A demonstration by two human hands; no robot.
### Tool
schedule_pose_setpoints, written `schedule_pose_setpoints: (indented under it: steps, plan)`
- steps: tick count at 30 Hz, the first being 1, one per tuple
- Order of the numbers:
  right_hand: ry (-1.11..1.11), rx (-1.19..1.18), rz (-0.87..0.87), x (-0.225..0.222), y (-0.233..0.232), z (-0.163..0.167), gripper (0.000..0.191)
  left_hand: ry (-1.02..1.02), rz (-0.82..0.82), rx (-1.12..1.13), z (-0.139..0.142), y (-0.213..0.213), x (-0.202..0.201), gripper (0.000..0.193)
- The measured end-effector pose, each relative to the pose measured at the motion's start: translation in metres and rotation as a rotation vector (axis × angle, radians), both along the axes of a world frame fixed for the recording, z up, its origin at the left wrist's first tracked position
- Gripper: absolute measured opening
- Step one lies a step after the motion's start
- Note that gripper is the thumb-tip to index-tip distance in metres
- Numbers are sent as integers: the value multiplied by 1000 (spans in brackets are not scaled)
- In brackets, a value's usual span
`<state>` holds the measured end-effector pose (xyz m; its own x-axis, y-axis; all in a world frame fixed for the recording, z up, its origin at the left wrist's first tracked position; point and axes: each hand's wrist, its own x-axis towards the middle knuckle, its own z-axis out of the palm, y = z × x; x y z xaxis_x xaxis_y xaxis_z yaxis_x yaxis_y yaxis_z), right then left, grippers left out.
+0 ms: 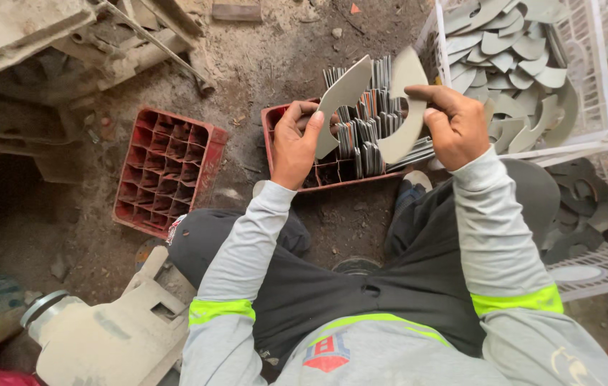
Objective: The person sits on the ground and repeatedly picks up crescent-shaped metal blades from a white crate, inspects them, and places them into a red compartmentalized tray. The person handles the blades one at a time, organizing them into the tray's slots.
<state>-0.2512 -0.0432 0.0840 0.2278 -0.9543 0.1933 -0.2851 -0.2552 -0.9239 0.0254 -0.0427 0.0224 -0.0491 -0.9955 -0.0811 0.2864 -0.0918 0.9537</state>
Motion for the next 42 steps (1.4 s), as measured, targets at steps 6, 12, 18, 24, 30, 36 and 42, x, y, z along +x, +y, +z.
schedule_pose_setpoints:
  steps: [6, 12, 18, 24, 30, 36, 42]
  plan:
    - [-189, 76, -186, 50, 9, -22, 39, -59, -35, -145, -3, 15, -19, 19]
    - [-372, 80, -188, 71, 14, -34, 43, -204, -39, -115, 2, 28, -38, 30]
    - [-529, 130, -255, 51, 7, -45, 31, -442, 29, -215, 14, 30, -38, 34]
    - [-502, 265, -170, 48, 4, -82, 18, -653, -77, -500, 17, 37, -42, 43]
    - [-572, 315, -99, 49, -4, -98, 38, -921, -136, -659, 12, 44, -47, 59]
    - [-516, 548, -3, 34, -10, -70, 37, -991, -142, -697, 7, 32, -39, 60]
    - [-368, 361, 7, 33, -11, -73, 34, -810, -187, -713, 13, 34, -39, 60]
